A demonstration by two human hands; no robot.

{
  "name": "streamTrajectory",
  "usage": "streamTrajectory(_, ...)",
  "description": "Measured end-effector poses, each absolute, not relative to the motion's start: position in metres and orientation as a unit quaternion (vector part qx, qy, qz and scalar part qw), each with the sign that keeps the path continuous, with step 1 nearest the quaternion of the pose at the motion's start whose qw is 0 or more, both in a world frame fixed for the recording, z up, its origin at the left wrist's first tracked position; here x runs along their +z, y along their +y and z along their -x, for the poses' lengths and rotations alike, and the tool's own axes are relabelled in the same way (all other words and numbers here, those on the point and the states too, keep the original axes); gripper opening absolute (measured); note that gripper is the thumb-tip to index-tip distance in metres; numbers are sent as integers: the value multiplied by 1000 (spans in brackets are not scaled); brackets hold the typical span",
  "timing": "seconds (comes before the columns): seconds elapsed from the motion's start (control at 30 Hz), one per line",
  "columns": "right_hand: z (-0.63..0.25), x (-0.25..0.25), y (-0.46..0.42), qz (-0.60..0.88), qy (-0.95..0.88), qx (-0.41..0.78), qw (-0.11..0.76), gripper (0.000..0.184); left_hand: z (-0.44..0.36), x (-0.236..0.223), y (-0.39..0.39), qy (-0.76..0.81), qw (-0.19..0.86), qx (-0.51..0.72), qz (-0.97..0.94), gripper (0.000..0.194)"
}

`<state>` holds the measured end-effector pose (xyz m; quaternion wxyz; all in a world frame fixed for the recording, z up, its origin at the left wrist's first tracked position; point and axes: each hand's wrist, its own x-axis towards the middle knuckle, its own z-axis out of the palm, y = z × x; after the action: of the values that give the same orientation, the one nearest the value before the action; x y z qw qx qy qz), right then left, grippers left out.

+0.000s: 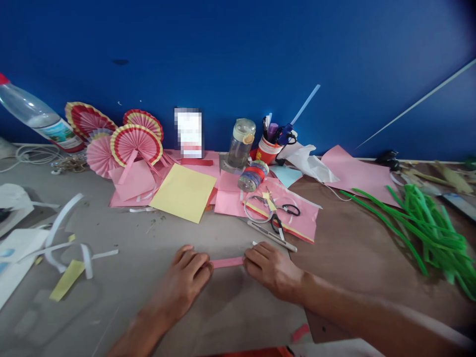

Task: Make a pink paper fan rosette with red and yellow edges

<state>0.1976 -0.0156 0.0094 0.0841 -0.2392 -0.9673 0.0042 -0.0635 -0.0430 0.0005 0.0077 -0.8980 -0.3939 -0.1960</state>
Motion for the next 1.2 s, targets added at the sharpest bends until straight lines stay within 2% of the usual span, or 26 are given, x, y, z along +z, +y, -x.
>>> streamTrajectory(0.17,-197,12,-23,259,-963,-14,78,15,66,0,-53,-403,43,-200,892,31)
streamTrajectory(0.4,-208,3,-32,271,-954,56,118,30,69,-9,-75,-472,31,-165,865,43)
streamTrajectory(0.6,-209,-1,-35,298,-944,79,113,34,77,-4,-66,-466,-21,-185,865,47)
streamTrajectory(0.67,-207,0,-35,299,-945,76,111,33,79,-3,-62,-472,-46,-214,854,43)
streamTrajectory(0.83,-202,4,-31,288,-948,78,114,25,74,0,-54,-509,-90,-246,820,14)
streamTrajectory(1.2,-201,7,-29,282,-950,74,109,24,71,-1,-58,-525,-72,-264,806,25)
